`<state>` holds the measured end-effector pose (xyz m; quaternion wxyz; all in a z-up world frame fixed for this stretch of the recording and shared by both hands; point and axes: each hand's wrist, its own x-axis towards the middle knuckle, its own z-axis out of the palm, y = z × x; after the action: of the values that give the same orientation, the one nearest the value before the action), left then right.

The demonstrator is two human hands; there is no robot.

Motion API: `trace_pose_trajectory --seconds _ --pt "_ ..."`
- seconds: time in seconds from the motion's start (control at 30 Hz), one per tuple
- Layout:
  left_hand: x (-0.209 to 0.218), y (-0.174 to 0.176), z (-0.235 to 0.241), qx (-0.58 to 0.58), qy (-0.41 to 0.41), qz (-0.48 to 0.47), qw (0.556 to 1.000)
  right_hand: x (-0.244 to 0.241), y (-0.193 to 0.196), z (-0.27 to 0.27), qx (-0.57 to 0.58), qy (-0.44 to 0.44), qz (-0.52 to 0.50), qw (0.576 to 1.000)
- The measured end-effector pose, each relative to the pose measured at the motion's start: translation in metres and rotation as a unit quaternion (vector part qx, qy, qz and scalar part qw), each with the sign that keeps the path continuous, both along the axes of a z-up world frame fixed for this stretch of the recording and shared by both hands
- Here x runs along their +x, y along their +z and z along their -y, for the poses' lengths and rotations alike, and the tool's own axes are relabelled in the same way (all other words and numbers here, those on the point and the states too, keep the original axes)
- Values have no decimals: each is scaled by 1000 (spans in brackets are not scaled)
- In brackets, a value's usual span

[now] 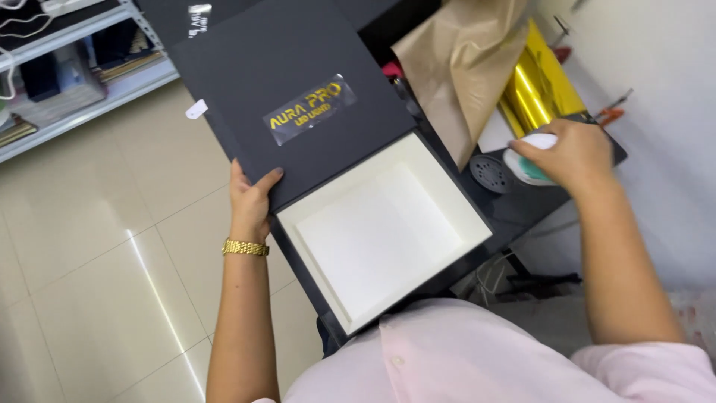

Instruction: Applying a gold decal to a black box lid using a handheld heat press tool

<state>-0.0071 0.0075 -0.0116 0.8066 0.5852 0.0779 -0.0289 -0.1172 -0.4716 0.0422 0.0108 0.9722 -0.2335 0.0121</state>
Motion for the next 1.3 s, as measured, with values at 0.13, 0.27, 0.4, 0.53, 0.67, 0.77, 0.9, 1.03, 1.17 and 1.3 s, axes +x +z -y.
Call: trace_pose_trajectory --seconds 0.13,0.27,0.4,0.53,0.67,0.77,0.9,1.03,1.17,1.3 --pt "-10 -10 -3 24 0 -24 999 -4 -53 5 61 41 111 991" --pt "-33 -10 -8 61 -13 -38 997 10 -82 -2 83 45 112 989" --pt "-55 -5 -13 105 -27 -31 994 18 -100 2 80 35 118 989" --pt "-45 -30 -19 99 -12 -22 995 17 -100 -1 89 39 138 986" --pt "-26 -40 -16 33 19 -18 999 15 -102 -7 106 24 148 983" --pt "-28 0 0 10 16 -47 999 18 -79 -23 132 -20 87 987" --pt "-17 -10 5 -10 18 -22 1000 6 -57 -32 110 2 50 993" --pt "-11 -19 8 -24 30 -7 999 -34 -99 -30 43 129 272 953" --pt "-9 -27 10 -44 48 16 998 -60 -94 -68 528 -77 -27 845" --pt "-10 -20 14 -28 53 -1 998 -73 -80 -85 731 -203 -26 652"
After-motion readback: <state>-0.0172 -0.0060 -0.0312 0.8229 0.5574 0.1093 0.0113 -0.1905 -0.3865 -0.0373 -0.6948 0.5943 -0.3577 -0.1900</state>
